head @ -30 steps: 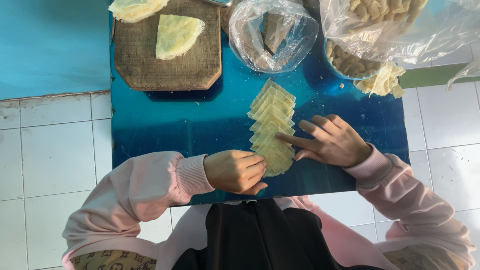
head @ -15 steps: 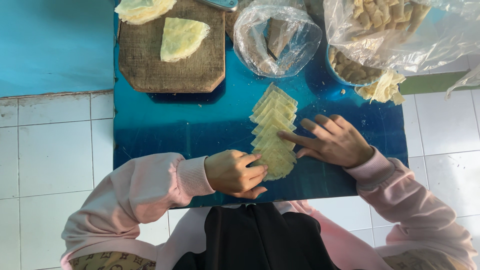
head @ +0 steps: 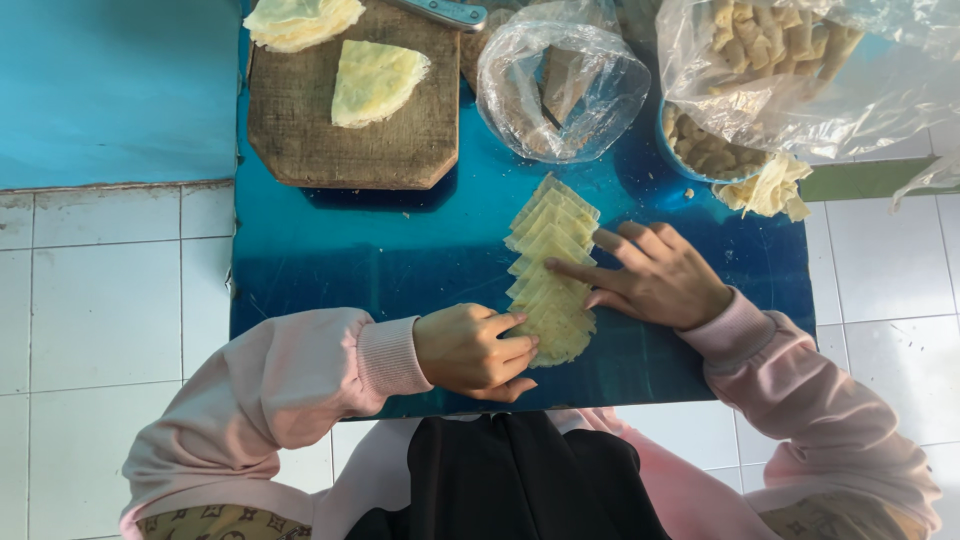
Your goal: The person folds a thin round crepe sheet, cuts it with a knife into smaller pieces on a wooden board, then folds the pieces and arranges them in an overlapping zigzag stack on the table. Near the end they spoon brown filling from a plastic bag onto the stacked pieces.
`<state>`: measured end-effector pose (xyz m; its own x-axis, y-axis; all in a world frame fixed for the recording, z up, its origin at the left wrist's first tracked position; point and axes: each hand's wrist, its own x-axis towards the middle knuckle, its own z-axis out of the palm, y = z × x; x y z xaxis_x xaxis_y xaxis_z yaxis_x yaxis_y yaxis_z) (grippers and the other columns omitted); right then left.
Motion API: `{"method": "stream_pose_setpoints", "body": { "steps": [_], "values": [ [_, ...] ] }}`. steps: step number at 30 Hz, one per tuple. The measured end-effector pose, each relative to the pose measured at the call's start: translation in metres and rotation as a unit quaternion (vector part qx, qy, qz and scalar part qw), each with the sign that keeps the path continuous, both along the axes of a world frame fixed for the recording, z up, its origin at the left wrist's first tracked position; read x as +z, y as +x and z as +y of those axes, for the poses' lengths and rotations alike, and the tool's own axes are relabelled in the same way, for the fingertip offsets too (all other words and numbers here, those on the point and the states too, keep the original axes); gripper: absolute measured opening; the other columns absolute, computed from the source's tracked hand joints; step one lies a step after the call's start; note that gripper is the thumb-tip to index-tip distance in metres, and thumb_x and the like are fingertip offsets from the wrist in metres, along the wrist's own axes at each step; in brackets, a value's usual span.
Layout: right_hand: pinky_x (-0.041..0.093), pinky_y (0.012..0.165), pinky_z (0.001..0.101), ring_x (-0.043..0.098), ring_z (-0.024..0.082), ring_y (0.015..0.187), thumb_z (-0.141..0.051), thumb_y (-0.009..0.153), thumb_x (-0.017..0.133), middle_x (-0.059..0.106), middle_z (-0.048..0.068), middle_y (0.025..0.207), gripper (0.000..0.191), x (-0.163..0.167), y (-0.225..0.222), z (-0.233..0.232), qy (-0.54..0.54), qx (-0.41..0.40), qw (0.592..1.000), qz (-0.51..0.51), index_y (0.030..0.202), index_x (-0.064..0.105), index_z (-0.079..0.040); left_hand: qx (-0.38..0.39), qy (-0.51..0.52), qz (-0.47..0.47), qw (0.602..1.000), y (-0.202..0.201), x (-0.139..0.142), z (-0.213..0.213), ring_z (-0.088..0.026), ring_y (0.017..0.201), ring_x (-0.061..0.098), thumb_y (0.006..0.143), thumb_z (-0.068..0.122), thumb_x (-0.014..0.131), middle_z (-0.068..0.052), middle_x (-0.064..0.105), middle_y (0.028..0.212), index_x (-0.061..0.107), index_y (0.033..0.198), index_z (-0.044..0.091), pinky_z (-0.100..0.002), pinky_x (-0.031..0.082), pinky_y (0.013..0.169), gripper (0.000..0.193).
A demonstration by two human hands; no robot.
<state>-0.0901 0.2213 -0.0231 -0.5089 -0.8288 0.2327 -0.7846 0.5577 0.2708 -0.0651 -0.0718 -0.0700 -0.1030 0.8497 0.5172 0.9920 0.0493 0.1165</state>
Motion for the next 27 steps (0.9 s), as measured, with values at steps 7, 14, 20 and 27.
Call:
{"method": "stream_pose_setpoints", "body": {
  "steps": [7, 14, 20, 27],
  "values": [
    [0.045, 0.095, 0.0419, 0.048, 0.026, 0.112, -0.056, 0.097, 0.046, 0.047, 0.01, 0.122, 0.055, 0.001, -0.011, 0.013, -0.08, -0.02, 0.993, -0.083, 0.149, 0.053, -0.039, 0.002, 0.001, -0.01, 1.0, 0.001, 0.0, 0.002, -0.031, 0.095, 0.075, 0.093, 0.041, 0.068, -0.01, 0.077, 0.1, 0.075, 0.086, 0.003, -0.032, 0.06, 0.06, 0.039],
    [0.044, 0.091, 0.0381, 0.049, 0.024, 0.109, -0.058, 0.101, 0.045, 0.049, 0.006, 0.12, 0.053, -0.005, -0.014, 0.001, -0.014, -0.01, 1.0, -0.019, 0.15, 0.056, -0.041, 0.002, 0.0, -0.015, 1.0, 0.001, 0.0, 0.001, -0.031, 0.096, 0.076, 0.094, 0.04, 0.068, -0.01, 0.076, 0.099, 0.076, 0.088, 0.002, -0.033, 0.061, 0.062, 0.04],
    [0.044, 0.094, 0.0412, 0.048, 0.026, 0.109, -0.054, 0.103, 0.041, 0.046, 0.01, 0.119, 0.051, 0.001, -0.028, 0.011, -0.091, -0.001, 0.993, -0.073, 0.146, 0.06, -0.035, 0.002, -0.004, -0.021, 1.0, 0.0, 0.001, 0.002, -0.03, 0.095, 0.076, 0.093, 0.04, 0.068, -0.01, 0.077, 0.099, 0.076, 0.087, 0.002, -0.033, 0.06, 0.059, 0.039],
    [0.047, 0.092, 0.0394, 0.051, 0.025, 0.107, -0.055, 0.102, 0.044, 0.051, 0.007, 0.123, 0.051, 0.0, -0.03, -0.001, -0.045, -0.018, 0.998, -0.038, 0.148, 0.058, -0.04, -0.001, -0.003, -0.028, 1.0, 0.0, 0.002, 0.002, -0.029, 0.095, 0.075, 0.094, 0.039, 0.068, -0.008, 0.075, 0.098, 0.074, 0.085, 0.003, -0.033, 0.06, 0.058, 0.038]
  ]
}}
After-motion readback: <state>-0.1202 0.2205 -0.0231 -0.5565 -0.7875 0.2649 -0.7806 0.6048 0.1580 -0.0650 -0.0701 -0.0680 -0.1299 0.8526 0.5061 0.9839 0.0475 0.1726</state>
